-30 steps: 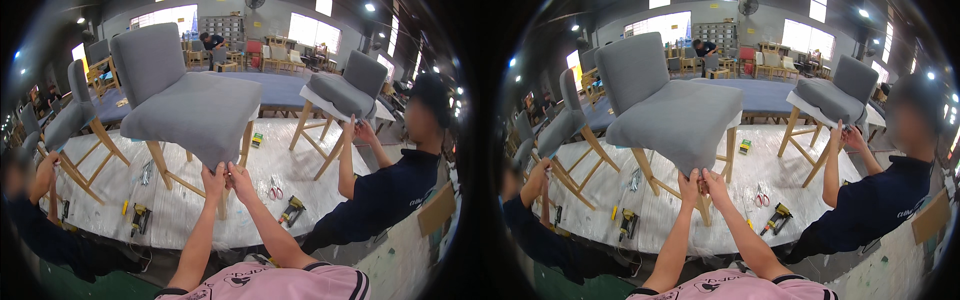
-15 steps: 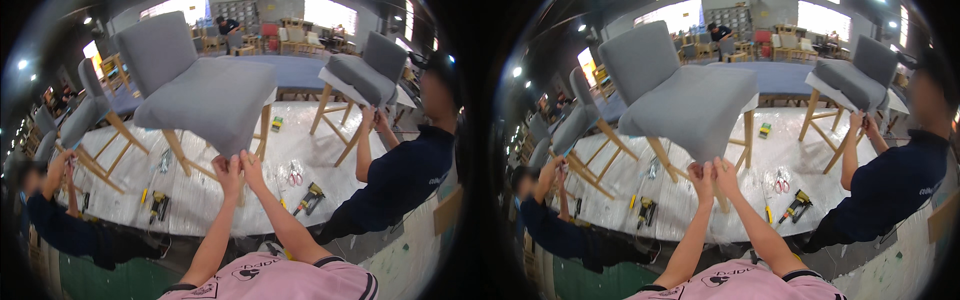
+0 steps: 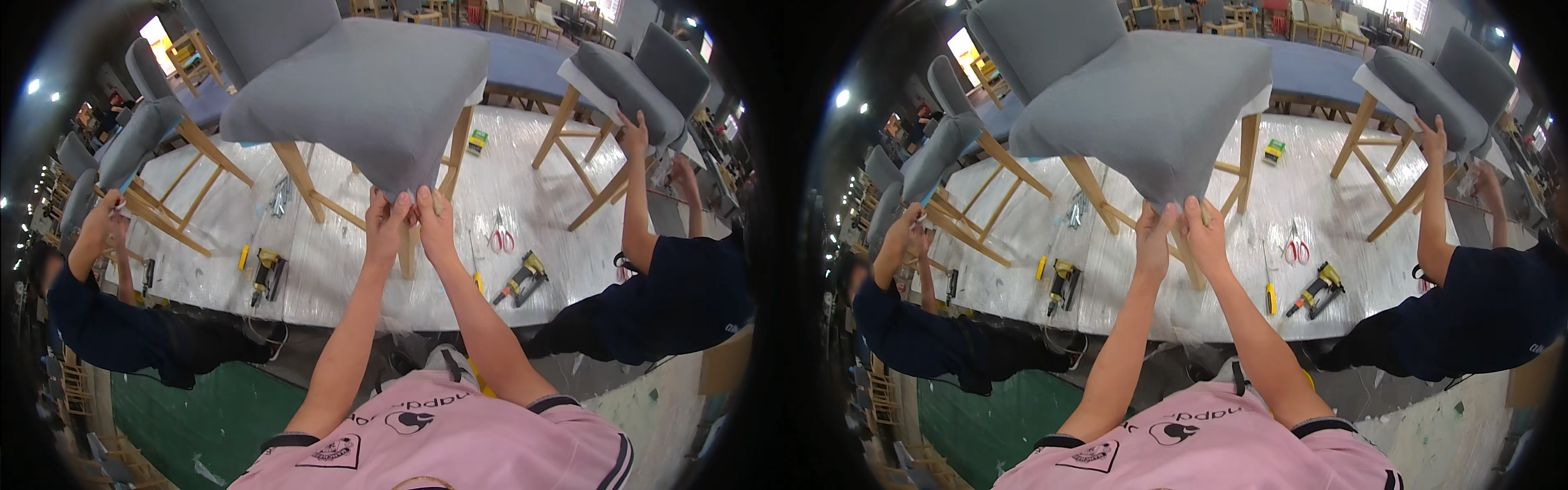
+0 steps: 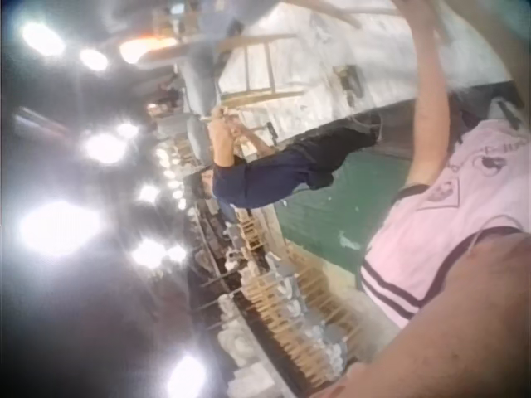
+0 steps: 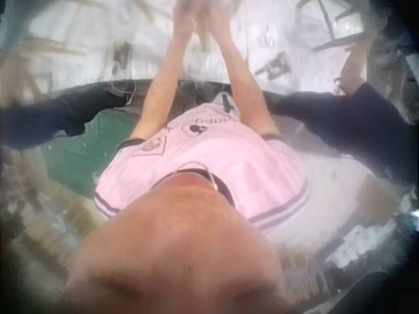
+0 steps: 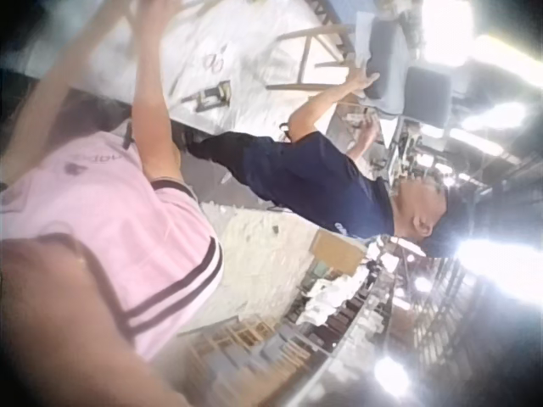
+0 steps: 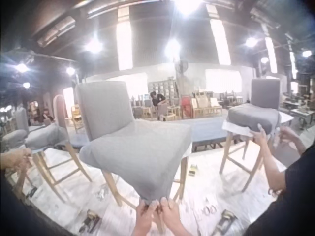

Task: The person fits a gray fabric cover over a wooden chair, pulls and smooths the fabric, and uses a staple gun to secure it to the underside of the seat. The person also uses a small metal tool to tuck and adjust the fabric edges while working on the chair.

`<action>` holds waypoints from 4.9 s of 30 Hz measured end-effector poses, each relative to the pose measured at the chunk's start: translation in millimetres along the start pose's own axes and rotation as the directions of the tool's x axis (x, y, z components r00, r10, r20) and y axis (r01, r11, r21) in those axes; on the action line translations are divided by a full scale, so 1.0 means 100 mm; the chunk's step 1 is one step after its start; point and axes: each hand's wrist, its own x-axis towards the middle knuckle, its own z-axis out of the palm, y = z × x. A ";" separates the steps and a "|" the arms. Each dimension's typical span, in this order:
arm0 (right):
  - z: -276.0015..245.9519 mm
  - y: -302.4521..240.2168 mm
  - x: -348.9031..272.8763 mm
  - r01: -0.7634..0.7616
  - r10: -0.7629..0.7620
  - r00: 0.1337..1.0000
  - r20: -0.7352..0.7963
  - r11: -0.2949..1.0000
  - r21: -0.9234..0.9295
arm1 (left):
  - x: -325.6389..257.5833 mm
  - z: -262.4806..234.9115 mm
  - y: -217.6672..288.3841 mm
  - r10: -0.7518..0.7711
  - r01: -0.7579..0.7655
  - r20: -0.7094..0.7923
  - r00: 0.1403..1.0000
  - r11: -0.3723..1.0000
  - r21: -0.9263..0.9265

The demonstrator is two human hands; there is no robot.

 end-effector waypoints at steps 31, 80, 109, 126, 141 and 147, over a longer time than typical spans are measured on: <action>0.00 -0.13 0.05 -0.035 0.035 0.999 -0.002 0.997 -0.069 | 0.30 0.07 -0.32 0.285 -0.252 -0.089 0.954 0.928 0.274; 0.01 -1.04 0.15 0.351 -0.363 0.929 0.072 0.805 -0.478 | 0.24 0.17 -0.10 0.244 -0.227 -0.054 0.968 0.950 0.214; 0.06 -1.06 0.09 0.364 -0.378 0.923 0.077 0.789 -0.495 | 0.26 0.13 -0.15 0.230 -0.221 -0.047 0.972 0.964 0.149; 0.13 -1.03 0.08 0.448 -0.480 0.873 0.088 0.718 -0.532 | 0.26 0.17 -0.16 0.262 -0.251 -0.080 0.962 0.960 0.125; 0.08 -1.04 0.17 0.456 -0.470 0.873 0.132 0.691 -0.561 | 0.26 0.15 -0.15 0.231 -0.212 -0.078 0.970 0.958 0.194; -0.07 -1.02 0.19 0.430 -0.454 0.886 0.098 0.723 -0.541 | 0.25 0.22 -0.17 0.182 -0.173 -0.068 0.981 0.977 0.123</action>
